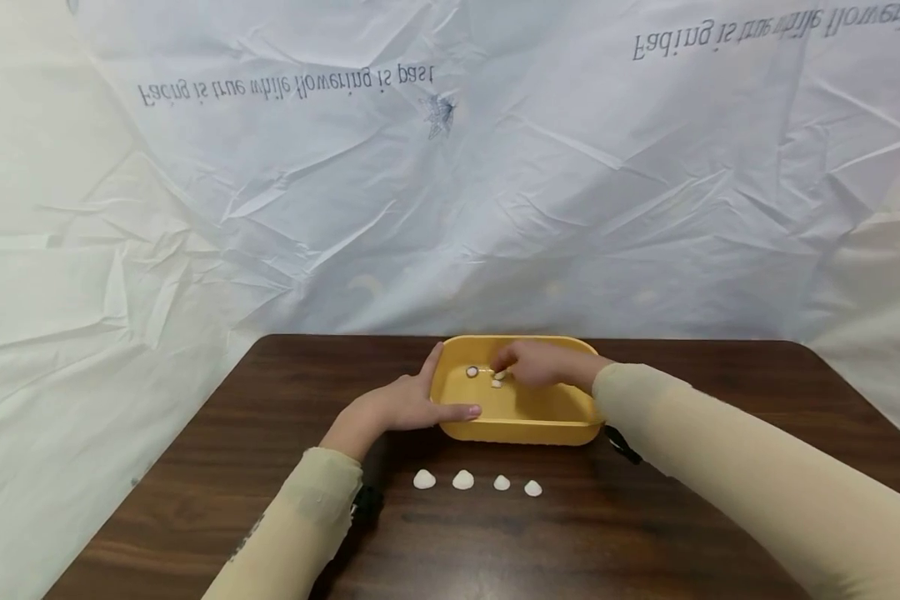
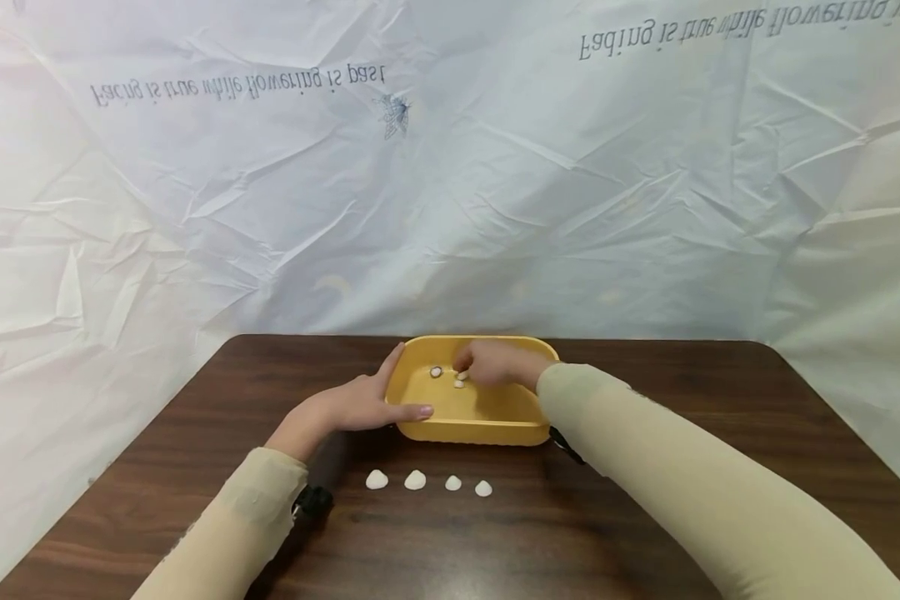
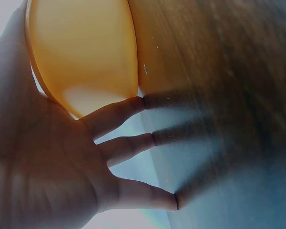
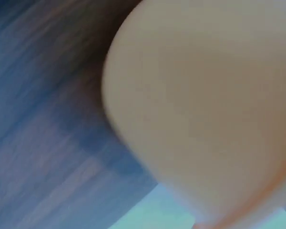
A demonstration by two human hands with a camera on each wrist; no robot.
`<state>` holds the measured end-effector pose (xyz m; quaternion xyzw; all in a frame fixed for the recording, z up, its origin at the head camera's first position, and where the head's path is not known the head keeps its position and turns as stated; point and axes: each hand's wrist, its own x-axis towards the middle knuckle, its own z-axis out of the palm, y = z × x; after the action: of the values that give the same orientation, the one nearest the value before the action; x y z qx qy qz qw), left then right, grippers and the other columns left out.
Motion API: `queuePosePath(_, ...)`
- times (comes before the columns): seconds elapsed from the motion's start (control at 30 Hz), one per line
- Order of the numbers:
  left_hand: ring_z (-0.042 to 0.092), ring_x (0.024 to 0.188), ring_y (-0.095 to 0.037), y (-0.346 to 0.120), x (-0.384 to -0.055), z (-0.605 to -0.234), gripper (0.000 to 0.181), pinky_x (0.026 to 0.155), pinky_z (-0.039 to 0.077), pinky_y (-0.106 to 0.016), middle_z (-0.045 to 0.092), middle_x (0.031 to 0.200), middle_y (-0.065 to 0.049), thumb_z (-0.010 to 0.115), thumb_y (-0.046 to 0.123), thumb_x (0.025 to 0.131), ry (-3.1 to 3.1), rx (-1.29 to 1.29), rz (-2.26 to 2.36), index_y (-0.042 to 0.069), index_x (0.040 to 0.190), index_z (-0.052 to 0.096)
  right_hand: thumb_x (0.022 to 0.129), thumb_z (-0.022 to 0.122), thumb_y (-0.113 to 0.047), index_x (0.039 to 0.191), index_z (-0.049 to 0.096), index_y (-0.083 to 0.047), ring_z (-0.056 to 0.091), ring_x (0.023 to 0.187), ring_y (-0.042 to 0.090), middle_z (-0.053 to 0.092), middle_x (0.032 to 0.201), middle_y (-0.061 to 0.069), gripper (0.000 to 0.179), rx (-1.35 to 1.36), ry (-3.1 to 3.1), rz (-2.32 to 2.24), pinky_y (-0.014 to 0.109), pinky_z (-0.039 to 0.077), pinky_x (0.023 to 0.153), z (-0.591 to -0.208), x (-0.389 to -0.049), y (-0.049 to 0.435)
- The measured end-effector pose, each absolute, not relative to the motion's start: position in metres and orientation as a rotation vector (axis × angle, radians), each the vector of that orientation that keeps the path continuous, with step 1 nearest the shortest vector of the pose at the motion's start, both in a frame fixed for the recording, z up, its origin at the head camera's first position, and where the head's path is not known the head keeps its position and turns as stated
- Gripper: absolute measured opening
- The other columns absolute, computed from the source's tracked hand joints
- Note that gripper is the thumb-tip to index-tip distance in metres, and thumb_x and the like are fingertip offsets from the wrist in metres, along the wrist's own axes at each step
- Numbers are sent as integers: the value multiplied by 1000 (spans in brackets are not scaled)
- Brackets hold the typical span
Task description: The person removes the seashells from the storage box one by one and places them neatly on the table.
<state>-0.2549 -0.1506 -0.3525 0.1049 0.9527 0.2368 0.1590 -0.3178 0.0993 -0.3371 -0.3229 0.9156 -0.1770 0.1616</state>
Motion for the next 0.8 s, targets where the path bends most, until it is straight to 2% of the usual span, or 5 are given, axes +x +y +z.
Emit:
queuePosePath(0.1, 63, 128, -29, -150, -256, -353, 134, 105, 51, -47, 62, 143, -26, 67, 88, 80, 2724, 306, 671, 30, 172, -11, 98, 48, 6, 136, 70, 1, 60, 137, 40, 69, 140, 20, 45, -893, 2639, -479, 52, 50, 114, -333, -320, 110)
queuePosePath(0.2, 59, 137, -33, -150, -257, -354, 134, 109, 50, -49, 57, 150, -27, 66, 89, 80, 2727, 307, 665, 31, 172, -12, 97, 54, 5, 138, 69, 2, 62, 135, 39, 70, 139, 21, 44, -797, 2668, -530, 51, 51, 112, -329, -322, 118)
queuePosePath(0.33, 53, 146, -37, -151, -258, -356, 134, 114, 47, -51, 52, 157, -29, 66, 90, 79, 2730, 305, 660, 33, 171, -14, 100, 69, -6, 134, 70, 3, 72, 107, 30, 74, 127, 21, 35, -638, 2714, -625, 40, 59, 91, -331, -324, 124)
queuePosePath(0.5, 54, 144, -36, -151, -258, -356, 134, 114, 48, -50, 52, 157, -28, 65, 90, 79, 2729, 297, 659, 33, 171, -14, 99, 75, -12, 128, 74, -1, 70, 73, 18, 76, 110, 15, 31, -475, 2732, -708, 27, 53, 65, -348, -322, 128)
queuePosePath(0.8, 54, 145, -36, -151, -259, -356, 135, 114, 47, -51, 53, 155, -28, 66, 90, 79, 2730, 292, 667, 31, 172, -12, 97, 79, -14, 101, 78, -6, 63, 63, 14, 71, 79, 7, 9, -415, 2812, -701, 24, 50, 61, -359, -318, 127)
